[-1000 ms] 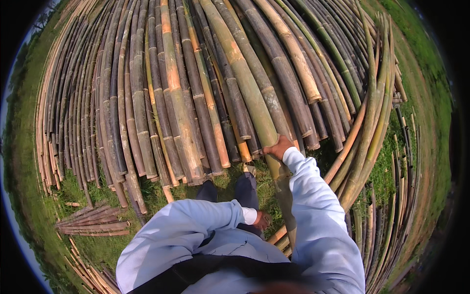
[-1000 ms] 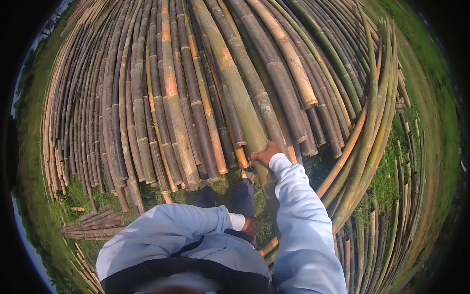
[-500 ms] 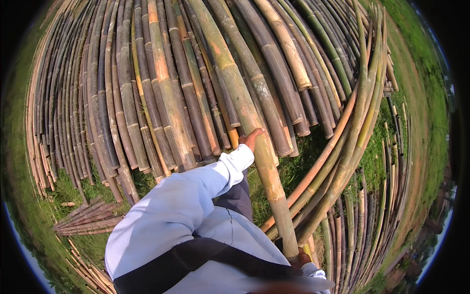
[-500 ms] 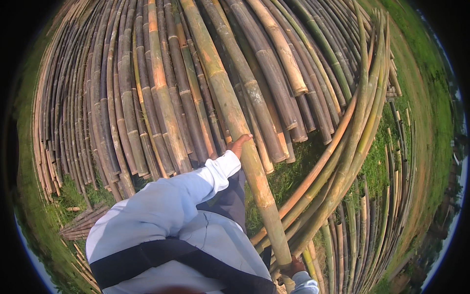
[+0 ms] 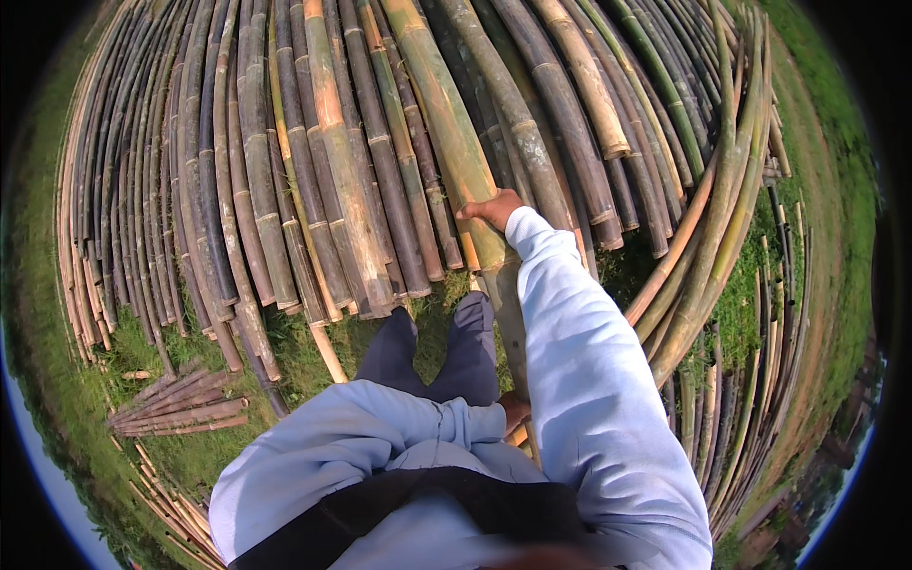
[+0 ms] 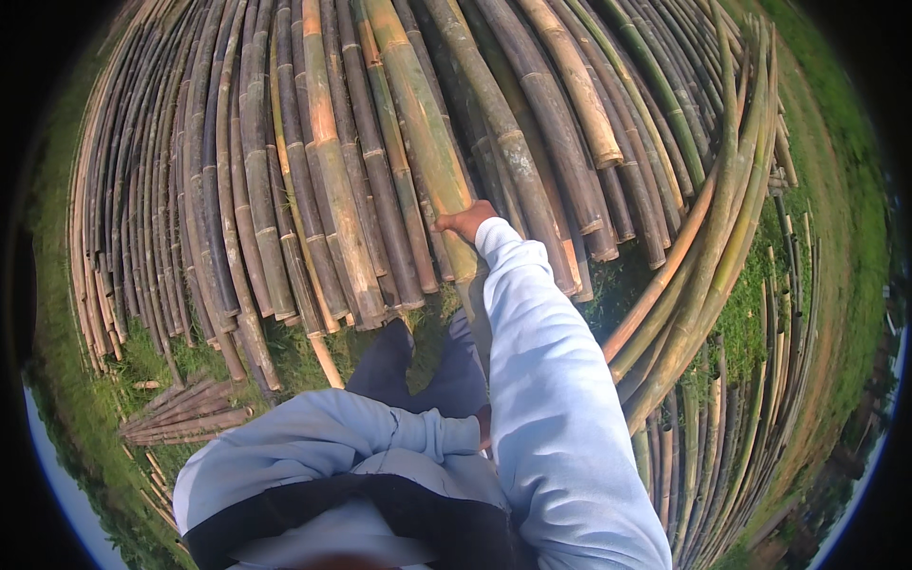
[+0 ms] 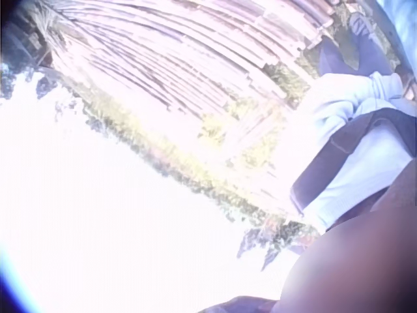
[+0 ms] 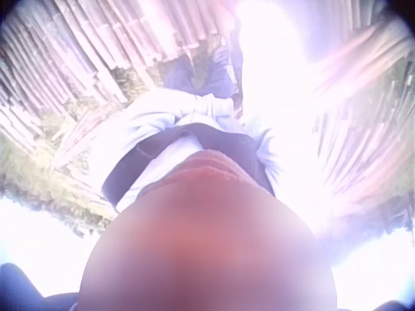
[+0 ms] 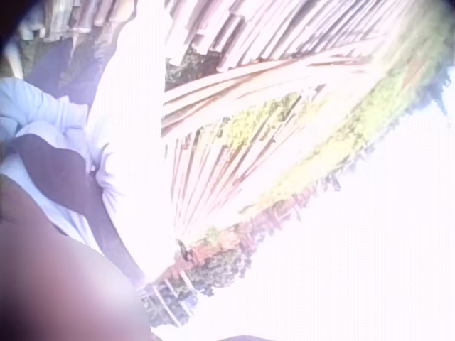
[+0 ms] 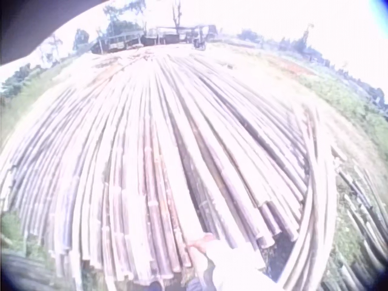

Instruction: The person repeatedly picks up long bamboo poles from a large pile and places them onto a separate stack. The person handles the poles one at a time, lifting and repositioning them across the grassy area.

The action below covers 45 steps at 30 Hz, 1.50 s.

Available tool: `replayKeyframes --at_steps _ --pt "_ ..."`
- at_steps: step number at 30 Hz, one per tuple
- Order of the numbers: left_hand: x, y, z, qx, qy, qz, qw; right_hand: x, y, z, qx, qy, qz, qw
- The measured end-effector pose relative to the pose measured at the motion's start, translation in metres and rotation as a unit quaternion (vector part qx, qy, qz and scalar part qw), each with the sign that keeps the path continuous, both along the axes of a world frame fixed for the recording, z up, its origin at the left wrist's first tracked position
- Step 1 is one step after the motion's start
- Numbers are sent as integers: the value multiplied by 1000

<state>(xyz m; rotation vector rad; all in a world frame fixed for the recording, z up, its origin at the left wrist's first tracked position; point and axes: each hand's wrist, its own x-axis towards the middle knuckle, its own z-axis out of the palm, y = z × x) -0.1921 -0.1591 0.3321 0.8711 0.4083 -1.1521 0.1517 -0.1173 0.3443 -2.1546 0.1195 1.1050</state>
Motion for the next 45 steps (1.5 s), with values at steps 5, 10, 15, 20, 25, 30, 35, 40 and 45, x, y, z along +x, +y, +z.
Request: replayKeyframes --at_steps 5,10,15,20,25,30,35,40,45 --pt "63 82 -41 -34 -89 -233 968 -80 -58 9 12 -30 -19 999" --pt "280 224 -94 179 -90 235 951 -249 -142 39 -191 -96 -38 976" --pt "402 239 -79 115 -86 422 895 -403 -206 96 -369 -46 -49 927" --pt "343 167 -64 453 -65 347 819 -504 -225 116 -418 -71 -169 890" --pt "274 155 -18 350 -29 397 848 -510 -222 100 -440 -90 -202 871" --pt "265 157 25 242 -85 338 905 -508 -208 107 -454 -100 -209 860" --pt "319 148 34 346 -161 360 851 -538 -196 117 -458 -116 -211 856" --pt "392 147 60 285 -249 376 846 -547 -184 132 -414 -155 -208 873" --pt "433 119 103 54 -241 267 932 -514 -171 120 -387 -132 -271 871"
